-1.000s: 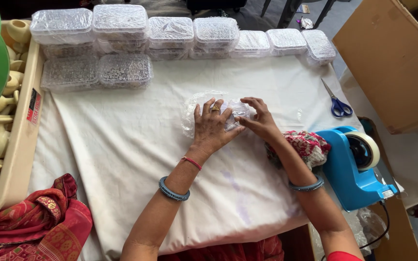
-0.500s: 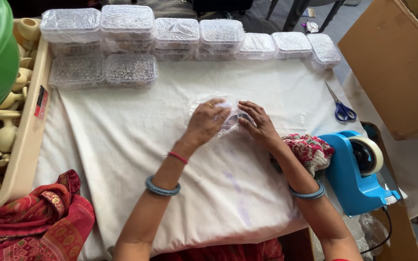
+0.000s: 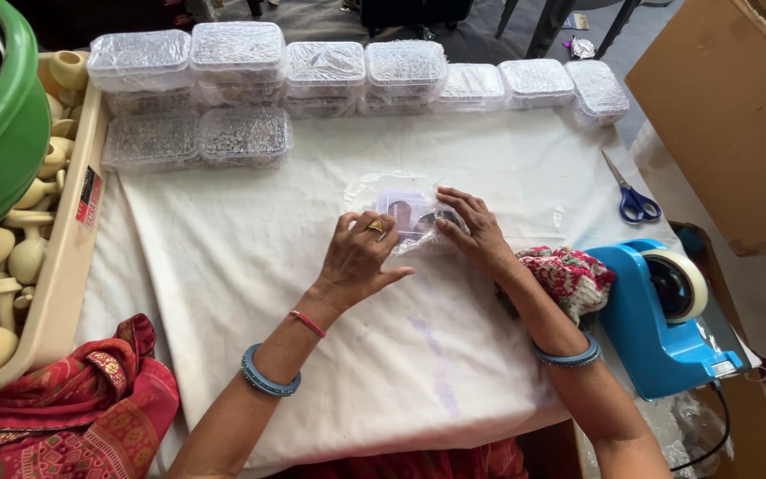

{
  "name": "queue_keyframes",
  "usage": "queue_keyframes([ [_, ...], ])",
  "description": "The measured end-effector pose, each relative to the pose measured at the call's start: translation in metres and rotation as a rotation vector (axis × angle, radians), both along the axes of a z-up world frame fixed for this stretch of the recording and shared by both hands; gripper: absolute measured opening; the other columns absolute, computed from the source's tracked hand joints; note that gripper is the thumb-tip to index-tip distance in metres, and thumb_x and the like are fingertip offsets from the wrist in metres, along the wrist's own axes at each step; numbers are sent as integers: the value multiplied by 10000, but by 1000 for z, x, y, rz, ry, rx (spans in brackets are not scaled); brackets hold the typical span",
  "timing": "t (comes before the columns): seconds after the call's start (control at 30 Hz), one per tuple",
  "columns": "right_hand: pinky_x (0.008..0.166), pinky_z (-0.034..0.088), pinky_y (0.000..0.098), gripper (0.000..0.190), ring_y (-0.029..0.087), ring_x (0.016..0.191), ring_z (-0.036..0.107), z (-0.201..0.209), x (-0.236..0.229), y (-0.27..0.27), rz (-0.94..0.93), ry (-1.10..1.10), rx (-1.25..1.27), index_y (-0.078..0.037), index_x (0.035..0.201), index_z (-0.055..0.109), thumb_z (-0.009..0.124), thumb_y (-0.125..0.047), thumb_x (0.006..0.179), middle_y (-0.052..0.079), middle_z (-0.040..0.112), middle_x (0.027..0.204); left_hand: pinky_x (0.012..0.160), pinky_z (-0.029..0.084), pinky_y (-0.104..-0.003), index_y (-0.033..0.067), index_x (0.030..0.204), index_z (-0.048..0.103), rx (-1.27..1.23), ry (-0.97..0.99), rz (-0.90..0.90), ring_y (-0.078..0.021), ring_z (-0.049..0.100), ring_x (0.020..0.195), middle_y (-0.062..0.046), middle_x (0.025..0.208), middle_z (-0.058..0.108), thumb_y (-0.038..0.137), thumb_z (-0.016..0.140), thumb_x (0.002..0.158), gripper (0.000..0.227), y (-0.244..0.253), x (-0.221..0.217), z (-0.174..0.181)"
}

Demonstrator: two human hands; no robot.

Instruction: The person wraps a small plastic container filled with dark items in bubble wrap. They fold the wrap around the container and secure it with clear tape from a blue dispenser. The wrapped container is then placed on a stack of similar wrapped items.

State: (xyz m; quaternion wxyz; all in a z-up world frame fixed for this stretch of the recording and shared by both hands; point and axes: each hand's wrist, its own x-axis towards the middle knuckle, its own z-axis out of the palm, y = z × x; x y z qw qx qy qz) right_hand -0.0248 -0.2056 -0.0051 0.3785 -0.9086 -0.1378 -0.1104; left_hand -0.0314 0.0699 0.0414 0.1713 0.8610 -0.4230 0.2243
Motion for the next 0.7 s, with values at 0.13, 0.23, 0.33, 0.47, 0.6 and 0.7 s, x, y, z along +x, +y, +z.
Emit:
queue_keyframes([
  [0.13,1191,340,472,530,306,1446,422,3,-1,1,-5,-3,-9,-137,1436,583,607,-448,1006,75,509,1555,983,413,-440,93,1001,679,-10,9,35,-209,563,1143,-45,1145,645,409,829,838,386,-15,1,-9],
  [0.23,1180,358,467,536,301,1436,435,2,-1,0,-12,4,-14,-143,1434,581,607,-457,1001,70,518,1545,944,421,-421,105,973,687,-45,109,65,-199,596,1069,-28,1063,666,269,784,886,209,-23,5,-7],
  [0.33,1178,342,479,538,306,1441,426,3,-1,1,-8,10,-41,-145,1443,576,596,-458,1006,71,511,1549,904,443,-419,101,930,698,-127,299,31,-215,633,966,-32,946,691,205,764,899,126,-27,17,3],
  [0.47,1179,358,475,566,301,1438,427,-4,2,-3,-2,3,-50,-152,1461,560,576,-493,1009,62,498,1558,795,526,-377,94,918,717,-191,485,-47,-227,686,849,-52,904,722,150,739,911,61,-40,51,-2],
  [0.6,1155,366,498,684,330,1432,422,-10,2,-4,5,-47,-153,-94,1512,530,542,-566,1016,95,448,1603,747,569,-350,120,887,771,-120,579,-33,-202,710,788,-36,857,745,133,744,865,37,-46,76,3],
  [0.7,1060,403,518,915,345,1326,456,3,-4,22,-112,-93,-339,-12,1418,523,663,-716,849,154,452,1485,720,578,-340,139,884,810,-89,748,25,-173,717,738,-29,811,761,197,810,797,105,-44,82,12],
])
